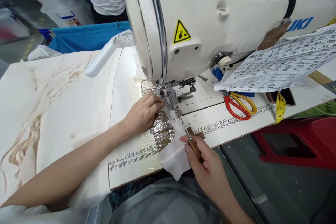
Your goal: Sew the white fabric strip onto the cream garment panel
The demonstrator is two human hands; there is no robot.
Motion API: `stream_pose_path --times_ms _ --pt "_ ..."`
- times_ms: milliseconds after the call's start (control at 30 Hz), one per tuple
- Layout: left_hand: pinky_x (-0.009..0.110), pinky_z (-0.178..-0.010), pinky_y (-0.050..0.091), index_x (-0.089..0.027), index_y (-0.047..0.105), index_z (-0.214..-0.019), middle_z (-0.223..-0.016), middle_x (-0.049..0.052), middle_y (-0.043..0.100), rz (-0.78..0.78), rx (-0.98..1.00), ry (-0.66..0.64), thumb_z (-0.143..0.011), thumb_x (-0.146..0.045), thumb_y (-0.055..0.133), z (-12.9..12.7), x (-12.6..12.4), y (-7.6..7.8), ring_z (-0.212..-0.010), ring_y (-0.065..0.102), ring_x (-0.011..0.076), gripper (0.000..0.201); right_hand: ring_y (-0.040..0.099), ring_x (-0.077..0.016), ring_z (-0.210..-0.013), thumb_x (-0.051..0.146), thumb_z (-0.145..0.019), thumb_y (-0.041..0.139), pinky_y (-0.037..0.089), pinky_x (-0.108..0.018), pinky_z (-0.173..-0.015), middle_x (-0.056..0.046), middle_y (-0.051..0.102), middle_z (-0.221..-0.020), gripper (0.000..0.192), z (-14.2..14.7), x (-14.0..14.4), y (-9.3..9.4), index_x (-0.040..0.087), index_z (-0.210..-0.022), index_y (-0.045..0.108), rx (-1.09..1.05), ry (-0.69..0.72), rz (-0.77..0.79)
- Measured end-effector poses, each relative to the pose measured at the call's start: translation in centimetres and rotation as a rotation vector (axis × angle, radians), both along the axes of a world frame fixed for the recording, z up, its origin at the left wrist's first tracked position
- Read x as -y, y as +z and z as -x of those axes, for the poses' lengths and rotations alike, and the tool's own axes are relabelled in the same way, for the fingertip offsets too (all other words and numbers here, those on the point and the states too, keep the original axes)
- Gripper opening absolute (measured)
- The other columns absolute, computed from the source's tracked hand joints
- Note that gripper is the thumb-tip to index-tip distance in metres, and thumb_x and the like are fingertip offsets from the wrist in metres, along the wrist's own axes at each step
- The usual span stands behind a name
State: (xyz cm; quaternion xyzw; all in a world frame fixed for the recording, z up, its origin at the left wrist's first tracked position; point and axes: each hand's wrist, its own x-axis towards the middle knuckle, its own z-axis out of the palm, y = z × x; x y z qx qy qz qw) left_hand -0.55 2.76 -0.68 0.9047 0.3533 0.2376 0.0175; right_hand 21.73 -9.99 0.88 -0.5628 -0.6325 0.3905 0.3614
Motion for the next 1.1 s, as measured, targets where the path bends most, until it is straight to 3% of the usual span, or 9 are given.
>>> stream_pose_path --times_ms 100,200,367,567,733,967,1100 --pt "0.042 -0.082 0.054 -0.013 0.061 -0.118 -0.11 0.013 0.062 -0.055 -0.039 0.034 -0.096 -0.006 0.034 0.0 -0.3 -0.1 -0.098 0.055 0.0253 0.036 0.066 -0.0142 -0.064 0.032 -0.101 0.044 0.05 -0.022 -0.056 -0.003 0.074 -0.087 0.025 0.3 -0.7 0.2 0.019 -0.109 0.064 0.012 0.012 -0.002" --pt "0.042 -0.078 0.053 -0.012 0.06 -0.121 -0.108 0.014 0.062 -0.076 -0.038 0.074 -0.096 -0.007 0.036 0.1 -0.4 -0.1 -0.098 0.054 0.0266 0.035 0.07 -0.0154 -0.075 0.029 -0.1 0.044 0.052 -0.022 -0.064 -0.004 0.075 -0.093 0.023 0.6 -1.5 0.3 0.019 -0.108 0.063 0.025 0.019 -0.04" --pt "0.038 -0.077 0.052 -0.016 0.059 -0.115 -0.1 0.01 0.063 -0.064 0.051 -0.004 -0.095 -0.005 0.038 0.3 -0.3 0.2 -0.091 0.055 0.0225 0.031 0.072 -0.0162 -0.085 0.027 -0.099 0.045 0.052 -0.022 -0.07 -0.004 0.076 -0.096 0.023 1.0 -2.5 0.2 0.019 -0.111 0.063 0.04 0.029 -0.08" --pt "0.039 -0.077 0.052 -0.015 0.059 -0.111 -0.106 0.012 0.063 -0.084 -0.002 0.009 -0.096 -0.008 0.037 0.4 -0.7 -0.3 -0.093 0.057 0.0235 0.027 0.069 -0.0154 -0.068 0.027 -0.099 0.043 0.049 -0.024 -0.061 0.0 0.074 -0.081 0.024 1.3 -3.4 0.2 0.019 -0.109 0.063 0.055 0.062 -0.074" --pt "0.041 -0.078 0.053 -0.014 0.058 -0.114 -0.109 0.014 0.063 -0.084 0.005 0.058 -0.095 -0.007 0.038 0.4 -0.5 -0.1 -0.098 0.057 0.0253 0.029 0.072 -0.0186 -0.08 0.027 -0.098 0.043 0.05 -0.025 -0.064 -0.005 0.075 -0.091 0.024 1.7 -4.3 0.1 0.017 -0.108 0.062 0.069 0.064 -0.093" --pt "0.038 -0.074 0.052 -0.011 0.06 -0.11 -0.107 0.013 0.064 -0.15 -0.047 0.012 -0.096 -0.009 0.038 0.1 0.1 0.1 -0.093 0.059 0.0236 0.026 0.069 -0.0179 -0.066 0.026 -0.097 0.042 0.05 -0.027 -0.061 -0.002 0.073 -0.08 0.024 1.9 -5.0 0.2 0.019 -0.107 0.062 0.089 0.087 -0.078" --pt "0.04 -0.077 0.053 -0.009 0.061 -0.114 -0.111 0.014 0.064 -0.143 -0.128 0.062 -0.097 -0.012 0.035 0.0 0.0 0.1 -0.098 0.059 0.0257 0.031 0.072 -0.0189 -0.073 0.025 -0.096 0.042 0.052 -0.027 -0.062 -0.004 0.076 -0.09 0.022 2.1 -5.2 0.3 0.02 -0.105 0.062 0.105 0.091 -0.103"
